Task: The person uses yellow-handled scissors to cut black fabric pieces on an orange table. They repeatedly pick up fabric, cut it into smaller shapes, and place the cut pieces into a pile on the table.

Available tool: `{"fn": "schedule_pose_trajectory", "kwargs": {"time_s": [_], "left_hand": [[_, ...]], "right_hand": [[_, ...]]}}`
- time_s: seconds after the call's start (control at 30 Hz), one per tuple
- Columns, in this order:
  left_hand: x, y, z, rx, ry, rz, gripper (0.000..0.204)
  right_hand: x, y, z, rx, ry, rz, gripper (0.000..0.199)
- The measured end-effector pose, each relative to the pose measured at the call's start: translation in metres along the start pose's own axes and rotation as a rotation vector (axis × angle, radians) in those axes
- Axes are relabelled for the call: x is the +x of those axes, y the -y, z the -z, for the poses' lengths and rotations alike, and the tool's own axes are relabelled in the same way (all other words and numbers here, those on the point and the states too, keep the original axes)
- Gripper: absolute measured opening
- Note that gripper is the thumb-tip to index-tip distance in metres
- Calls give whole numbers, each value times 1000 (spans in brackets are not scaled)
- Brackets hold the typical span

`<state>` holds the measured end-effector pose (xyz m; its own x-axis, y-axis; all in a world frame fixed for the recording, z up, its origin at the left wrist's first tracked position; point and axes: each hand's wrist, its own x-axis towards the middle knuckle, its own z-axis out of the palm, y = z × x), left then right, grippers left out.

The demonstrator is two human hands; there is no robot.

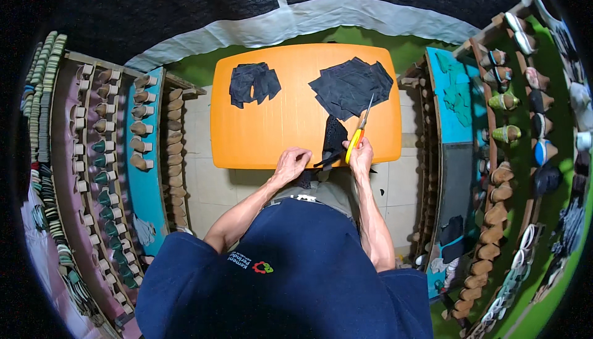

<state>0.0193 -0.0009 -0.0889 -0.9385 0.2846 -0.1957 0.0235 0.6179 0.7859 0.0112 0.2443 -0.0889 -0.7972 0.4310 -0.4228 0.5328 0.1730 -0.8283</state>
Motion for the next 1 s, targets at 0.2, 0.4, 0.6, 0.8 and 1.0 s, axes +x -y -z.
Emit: {"fn": "schedule_pose_trajectory", "kwargs": {"time_s": [0.2, 0.4, 0.6, 0.8, 1.0], "left_hand": [[29, -11, 5, -1013, 109, 622, 74], [45, -16, 34, -1231, 494, 618, 68], [60, 64, 44, -947, -66, 655, 65], [46, 105, 41, -290, -676, 391, 56], [21, 71, 12, -920, -478, 494, 33]], "right_hand": [[-25, 32, -9, 182, 149, 114, 31], [-57, 68, -45, 425, 590, 22, 42], [-53, 34, -43, 114, 450, 56, 40], [-53, -2, 0, -323, 364, -23, 64], [-70, -20, 15, -560, 499, -153, 84]]}}
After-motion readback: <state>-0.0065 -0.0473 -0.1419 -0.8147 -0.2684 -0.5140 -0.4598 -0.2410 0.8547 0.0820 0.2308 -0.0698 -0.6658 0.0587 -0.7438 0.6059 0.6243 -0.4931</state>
